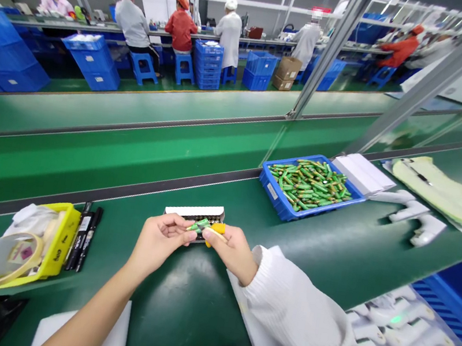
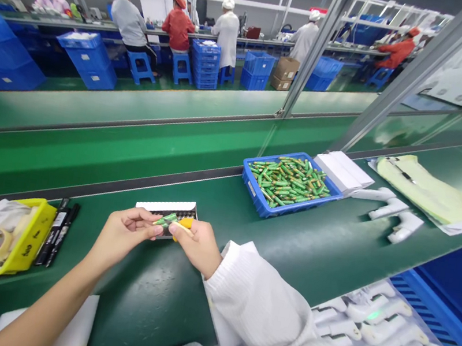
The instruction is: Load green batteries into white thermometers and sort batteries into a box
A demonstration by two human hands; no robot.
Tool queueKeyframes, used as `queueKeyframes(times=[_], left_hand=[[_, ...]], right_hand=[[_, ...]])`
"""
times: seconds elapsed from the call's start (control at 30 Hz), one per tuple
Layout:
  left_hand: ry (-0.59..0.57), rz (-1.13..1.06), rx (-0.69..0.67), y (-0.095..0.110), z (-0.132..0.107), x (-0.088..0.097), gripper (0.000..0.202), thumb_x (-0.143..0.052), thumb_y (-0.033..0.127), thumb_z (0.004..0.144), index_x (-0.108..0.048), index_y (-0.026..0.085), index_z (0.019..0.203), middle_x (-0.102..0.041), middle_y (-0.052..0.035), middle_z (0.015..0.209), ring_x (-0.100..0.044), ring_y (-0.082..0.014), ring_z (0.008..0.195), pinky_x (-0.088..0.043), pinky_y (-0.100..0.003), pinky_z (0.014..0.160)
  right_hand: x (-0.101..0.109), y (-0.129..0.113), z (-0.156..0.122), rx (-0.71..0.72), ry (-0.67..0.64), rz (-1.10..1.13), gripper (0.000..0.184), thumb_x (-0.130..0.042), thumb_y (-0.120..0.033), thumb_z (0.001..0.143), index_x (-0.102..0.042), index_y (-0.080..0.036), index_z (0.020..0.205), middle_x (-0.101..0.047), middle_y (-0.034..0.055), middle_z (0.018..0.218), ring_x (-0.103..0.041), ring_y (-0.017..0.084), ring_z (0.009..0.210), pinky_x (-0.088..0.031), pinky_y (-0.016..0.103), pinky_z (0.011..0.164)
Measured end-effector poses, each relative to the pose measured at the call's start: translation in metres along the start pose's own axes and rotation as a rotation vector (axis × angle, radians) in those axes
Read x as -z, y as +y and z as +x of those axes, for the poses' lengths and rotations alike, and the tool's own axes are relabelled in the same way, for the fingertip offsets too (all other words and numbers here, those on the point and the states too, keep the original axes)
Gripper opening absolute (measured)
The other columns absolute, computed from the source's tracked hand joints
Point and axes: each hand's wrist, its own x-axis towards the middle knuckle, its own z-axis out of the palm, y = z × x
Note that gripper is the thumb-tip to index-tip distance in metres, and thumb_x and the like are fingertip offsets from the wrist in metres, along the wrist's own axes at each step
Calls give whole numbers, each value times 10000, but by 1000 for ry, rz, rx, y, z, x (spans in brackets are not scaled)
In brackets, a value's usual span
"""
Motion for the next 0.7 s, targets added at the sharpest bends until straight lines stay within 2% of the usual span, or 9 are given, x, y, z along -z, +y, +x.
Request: queueKeyframes(times=[0.1, 0.17, 0.23, 0.4, 0.5, 0.53, 0.6, 0.67, 0.7], left_hand=[[-38, 183, -59, 4, -2, 1, 131, -772, 216, 612, -706, 149, 703, -720, -36, 702, -650, -130, 597, -529, -208, 586], [-98, 307, -99, 3, -5, -1, 88, -744, 202, 647, -724, 162, 723, -729, -36, 716, -656, -137, 613, -528, -210, 589], [-96, 389, -177, 1, -7, -5, 92, -722, 193, 683, -736, 180, 773, -737, -28, 743, -660, -139, 628, -535, -219, 610], [107, 540, -538, -8, -11, -13, 100, -712, 197, 733, -733, 209, 829, -745, -6, 806, -668, -132, 688, -534, -215, 659], [95, 544, -684, -8, -12, -14, 83, -674, 171, 771, -735, 204, 815, -749, -12, 821, -689, -139, 762, -539, -219, 739], [67, 531, -682, -6, -12, -13, 101, -666, 162, 775, -739, 209, 827, -751, -14, 842, -693, -144, 791, -539, -224, 768], [-11, 473, -576, -2, -10, -9, 126, -668, 165, 770, -745, 223, 850, -753, -13, 859, -699, -153, 811, -545, -232, 778], [-53, 369, -413, 2, -6, -3, 91, -685, 201, 752, -743, 221, 819, -752, -12, 808, -701, -159, 753, -558, -236, 717], [-34, 321, -353, 4, -4, 1, 66, -695, 224, 739, -736, 213, 789, -748, -12, 774, -697, -160, 717, -559, -236, 680]], right_hand=[[11, -5, 4, 41, 209, -106, 407, -545, -514, 838, -474, -171, 631, -374, -43, 562, -329, 87, 543, -275, 242, 520], [18, -7, 9, 42, 296, 15, 442, -526, -564, 830, -403, -193, 622, -292, -70, 523, -251, 70, 476, -218, 234, 457], [20, -9, 13, 38, 264, 154, 447, -502, -590, 834, -386, -201, 647, -292, -79, 524, -246, 61, 442, -206, 222, 425], [9, -10, 12, 6, 106, 127, 384, -659, -532, 748, -545, -170, 809, -539, -13, 676, -464, 81, 493, -392, 233, 476], [8, -9, 12, -53, 76, 160, 371, -743, -472, 681, -557, -161, 762, -568, -8, 630, -498, 94, 497, -424, 242, 490], [9, -9, 12, -64, 66, 182, 362, -752, -457, 677, -559, -158, 746, -567, -10, 606, -500, 94, 497, -422, 239, 492], [13, -10, 12, -79, 10, 242, 344, -761, -431, 677, -573, -148, 730, -574, -6, 597, -501, 90, 507, -406, 226, 492], [17, -12, 12, -115, -124, 308, 343, -774, -420, 661, -594, -135, 729, -600, 13, 638, -504, 87, 528, -378, 211, 482], [18, -14, 12, -143, -216, 327, 352, -783, -420, 646, -604, -129, 730, -607, 22, 656, -504, 87, 535, -363, 206, 475]])
